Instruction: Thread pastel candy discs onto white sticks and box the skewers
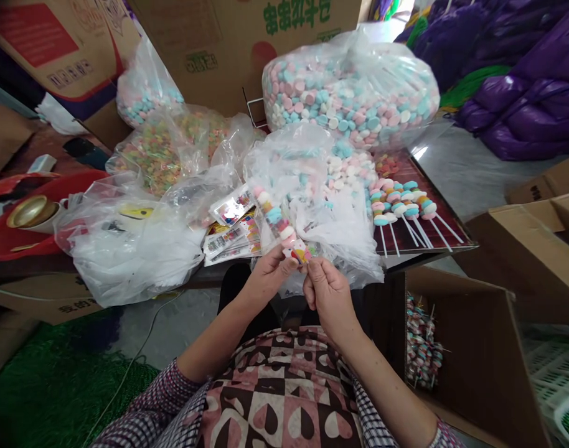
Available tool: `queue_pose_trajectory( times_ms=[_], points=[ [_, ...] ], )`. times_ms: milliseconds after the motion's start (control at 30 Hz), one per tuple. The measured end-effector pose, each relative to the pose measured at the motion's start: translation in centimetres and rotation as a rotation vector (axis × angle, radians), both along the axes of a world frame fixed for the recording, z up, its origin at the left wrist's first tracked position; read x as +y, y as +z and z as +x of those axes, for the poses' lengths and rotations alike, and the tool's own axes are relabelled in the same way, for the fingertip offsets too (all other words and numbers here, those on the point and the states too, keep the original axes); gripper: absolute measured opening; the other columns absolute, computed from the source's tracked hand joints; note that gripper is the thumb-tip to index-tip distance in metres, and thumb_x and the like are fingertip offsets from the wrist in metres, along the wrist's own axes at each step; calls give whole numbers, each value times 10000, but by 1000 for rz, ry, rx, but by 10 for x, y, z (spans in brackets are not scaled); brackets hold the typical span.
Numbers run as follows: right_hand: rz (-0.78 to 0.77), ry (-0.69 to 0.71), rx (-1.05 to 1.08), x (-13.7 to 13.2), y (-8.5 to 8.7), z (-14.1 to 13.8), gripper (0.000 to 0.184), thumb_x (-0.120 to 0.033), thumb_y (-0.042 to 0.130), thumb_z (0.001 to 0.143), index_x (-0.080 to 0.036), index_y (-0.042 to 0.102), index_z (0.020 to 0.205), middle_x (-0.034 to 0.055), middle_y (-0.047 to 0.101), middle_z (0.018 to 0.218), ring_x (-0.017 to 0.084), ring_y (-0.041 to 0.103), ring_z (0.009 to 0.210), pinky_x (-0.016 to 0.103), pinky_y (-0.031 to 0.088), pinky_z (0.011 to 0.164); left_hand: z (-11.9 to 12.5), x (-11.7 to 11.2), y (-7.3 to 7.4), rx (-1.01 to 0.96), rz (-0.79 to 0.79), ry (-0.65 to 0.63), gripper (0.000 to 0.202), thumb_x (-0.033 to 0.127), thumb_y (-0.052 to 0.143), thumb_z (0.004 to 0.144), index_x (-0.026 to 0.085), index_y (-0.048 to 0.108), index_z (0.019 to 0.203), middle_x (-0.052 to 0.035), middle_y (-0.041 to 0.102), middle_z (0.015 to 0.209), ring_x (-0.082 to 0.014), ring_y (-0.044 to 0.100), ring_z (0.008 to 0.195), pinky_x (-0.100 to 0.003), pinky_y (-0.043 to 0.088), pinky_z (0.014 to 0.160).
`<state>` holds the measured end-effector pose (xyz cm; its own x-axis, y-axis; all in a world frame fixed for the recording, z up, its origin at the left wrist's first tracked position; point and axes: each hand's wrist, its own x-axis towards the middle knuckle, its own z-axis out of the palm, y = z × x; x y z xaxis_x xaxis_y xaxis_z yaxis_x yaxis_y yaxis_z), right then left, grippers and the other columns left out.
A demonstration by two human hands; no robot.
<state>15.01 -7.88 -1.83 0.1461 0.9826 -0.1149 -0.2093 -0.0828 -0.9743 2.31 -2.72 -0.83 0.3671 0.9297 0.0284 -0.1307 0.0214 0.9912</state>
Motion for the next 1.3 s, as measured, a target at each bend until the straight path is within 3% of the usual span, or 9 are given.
queue_pose_trajectory(
  times_ms=[100, 200, 300, 433, 633, 833, 1000, 1133, 1300],
  points=[
    [-15, -17, 24, 1, -1, 0, 373, -566, 551, 928, -213, 549, 807, -98, 386, 424, 72, 309, 363, 200, 232, 370, 0, 1, 5, -279, -157, 18, 516, 564, 707, 794, 252, 619, 1196, -43, 684, 1078, -174, 619, 993, -303, 448, 925],
    [-19, 4, 18, 0, -3, -1, 379, -566, 549, 930, -207, 562, 810, -93, 402, 428, 67, 317, 366, 196, 229, 374, 2, 4, 10, -396, -210, 25, 477, 463, 749, 796, 273, 616, 1213, -43, 690, 1149, -171, 633, 1030, -300, 460, 922],
    [-18, 27, 21, 0, -5, -1, 385, -574, 545, 930, -212, 556, 802, -94, 400, 420, 66, 310, 359, 195, 218, 367, 5, 5, 11, -398, -238, -17, 444, 362, 772, 791, 279, 630, 1203, -23, 736, 1017, -156, 658, 912, -306, 471, 881],
    [-44, 29, 28, 0, -6, -1, 405, -595, 549, 917, -214, 557, 777, -92, 386, 423, 67, 289, 344, 206, 212, 349, 10, 1, 8, -380, -294, -17, 455, 368, 803, 750, 248, 669, 1168, -4, 738, 864, -153, 666, 845, -331, 461, 909],
    [-9, -17, 5, -1, -7, -5, 379, -573, 595, 890, -234, 685, 1033, -25, 592, 774, 45, 355, 387, 222, 258, 338, 14, -2, 11, -418, -380, 25, 365, 441, 757, 766, 203, 721, 1040, -38, 744, 811, -201, 702, 860, -333, 486, 837],
    [-7, 18, -15, -5, -13, -6, 405, -563, 566, 918, -224, 670, 1113, -71, 475, 566, 69, 343, 384, 214, 251, 357, 18, -4, 6, -443, -367, 11, 388, 496, 735, 772, 180, 731, 997, -76, 754, 857, -214, 697, 853, -315, 487, 751],
    [10, 5, 20, -4, -10, -2, 338, -519, 552, 948, -205, 593, 830, -91, 402, 441, 66, 334, 384, 201, 254, 395, 8, -1, 3, -66, -99, 86, 341, 528, 637, 856, 204, 739, 831, -45, 708, 824, -205, 630, 881, -339, 454, 887],
    [17, -22, -63, -4, -6, -1, 336, -513, 546, 953, -202, 590, 833, -88, 420, 438, 70, 350, 387, 204, 266, 405, -2, 1, -2, 290, 204, 186, 263, 451, 642, 860, 233, 668, 715, -37, 634, 729, -224, 578, 809, -365, 425, 887],
    [31, -31, -172, -2, -3, -3, 365, -543, 514, 954, -205, 584, 835, -83, 438, 443, 82, 364, 380, 214, 284, 392, 1, 2, -10, 493, 356, 195, 326, 430, 562, 890, 232, 518, 635, -57, 565, 696, -235, 554, 739, -382, 413, 836]
  ],
)
